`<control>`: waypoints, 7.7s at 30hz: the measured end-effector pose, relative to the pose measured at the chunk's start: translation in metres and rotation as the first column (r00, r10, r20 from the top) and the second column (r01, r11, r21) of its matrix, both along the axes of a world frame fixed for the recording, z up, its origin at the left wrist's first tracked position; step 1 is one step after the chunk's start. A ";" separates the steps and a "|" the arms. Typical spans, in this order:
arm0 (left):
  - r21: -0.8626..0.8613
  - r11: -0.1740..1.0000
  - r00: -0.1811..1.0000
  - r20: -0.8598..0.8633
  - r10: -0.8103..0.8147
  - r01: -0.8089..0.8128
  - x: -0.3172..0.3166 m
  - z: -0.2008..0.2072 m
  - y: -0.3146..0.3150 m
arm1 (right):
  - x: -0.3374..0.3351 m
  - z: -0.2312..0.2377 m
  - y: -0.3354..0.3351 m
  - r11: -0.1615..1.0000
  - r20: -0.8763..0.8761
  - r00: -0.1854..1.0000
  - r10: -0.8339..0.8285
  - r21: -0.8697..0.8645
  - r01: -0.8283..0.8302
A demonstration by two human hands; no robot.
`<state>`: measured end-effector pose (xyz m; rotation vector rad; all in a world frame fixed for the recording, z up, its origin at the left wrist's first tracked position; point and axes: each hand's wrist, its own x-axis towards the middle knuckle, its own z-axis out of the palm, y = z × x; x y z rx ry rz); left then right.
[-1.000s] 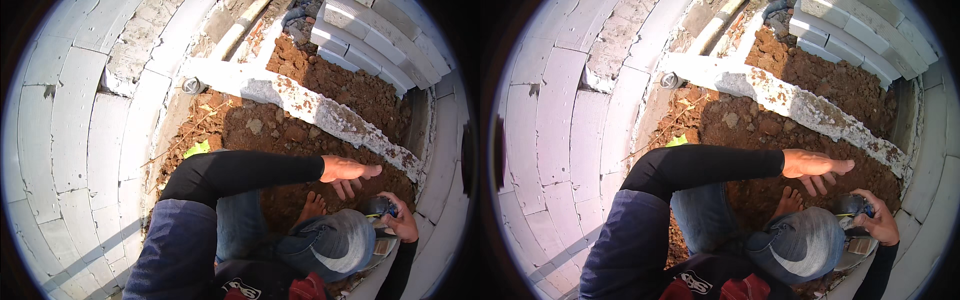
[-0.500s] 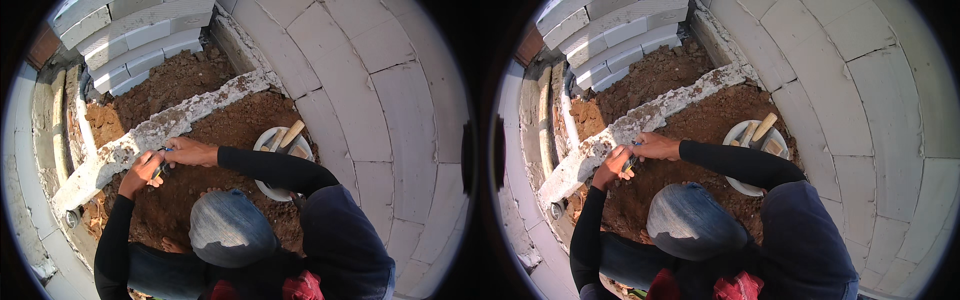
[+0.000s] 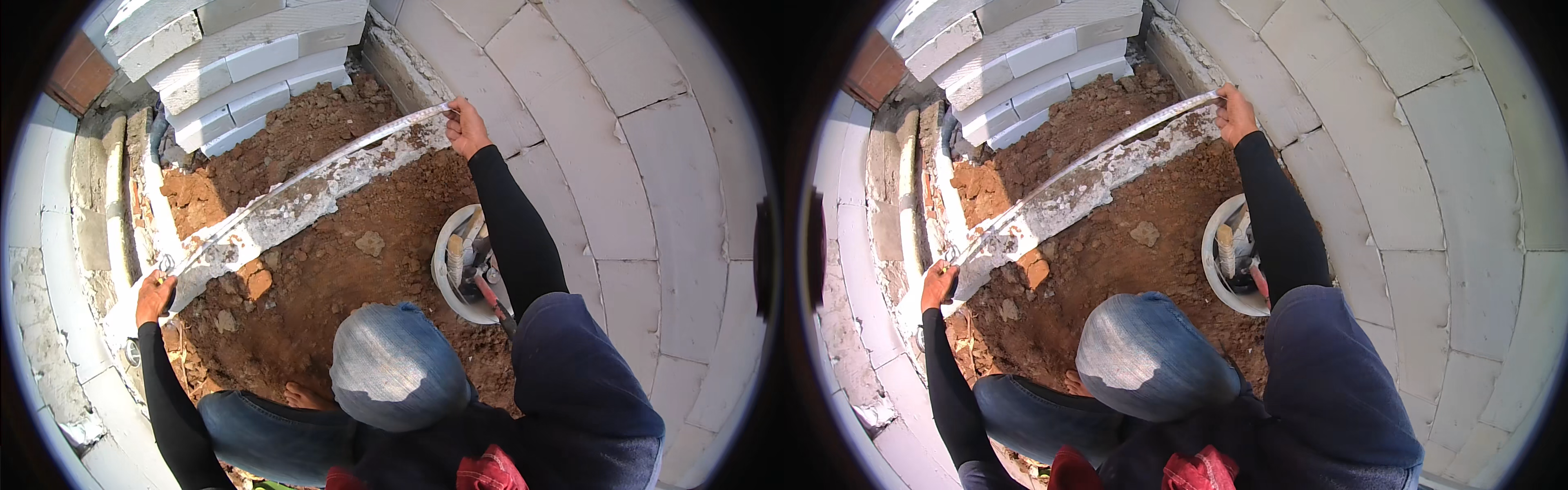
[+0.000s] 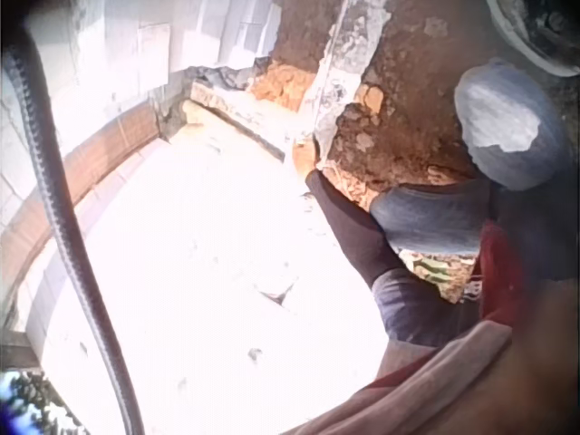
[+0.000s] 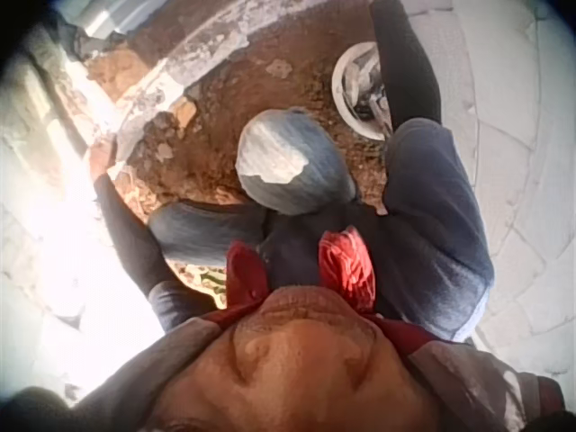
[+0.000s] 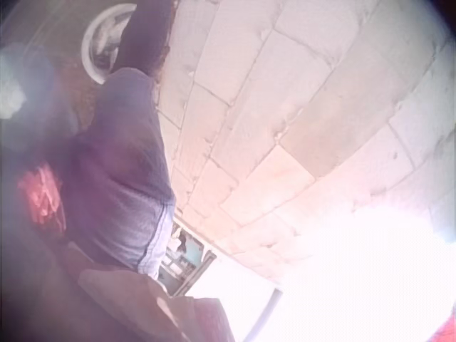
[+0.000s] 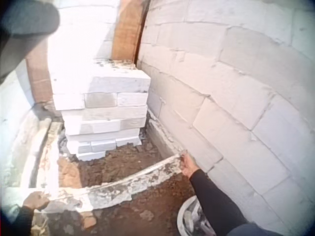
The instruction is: The person uses a measuring tape to check distances along a concrete foundation, makes marks with a pencil, uses a hammer to drive a nail into the concrete, and ties a string between points.
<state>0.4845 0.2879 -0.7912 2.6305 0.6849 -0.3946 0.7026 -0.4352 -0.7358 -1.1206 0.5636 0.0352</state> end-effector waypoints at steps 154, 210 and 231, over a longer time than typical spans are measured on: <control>0.073 0.997 0.982 -0.188 0.029 -0.016 0.016 -0.065 -0.039 | -0.056 -0.153 0.345 0.144 -0.213 0.313 0.926 -0.567 -0.811; 0.157 0.986 0.975 -0.204 0.093 -0.061 -0.009 -0.055 -0.025 | -0.085 -0.133 0.373 0.096 -0.245 0.278 0.929 -0.564 -0.820; 0.119 0.990 0.969 -0.227 0.098 -0.073 -0.002 -0.046 -0.036 | -0.077 -0.148 0.364 0.127 -0.194 0.306 0.932 -0.618 -0.776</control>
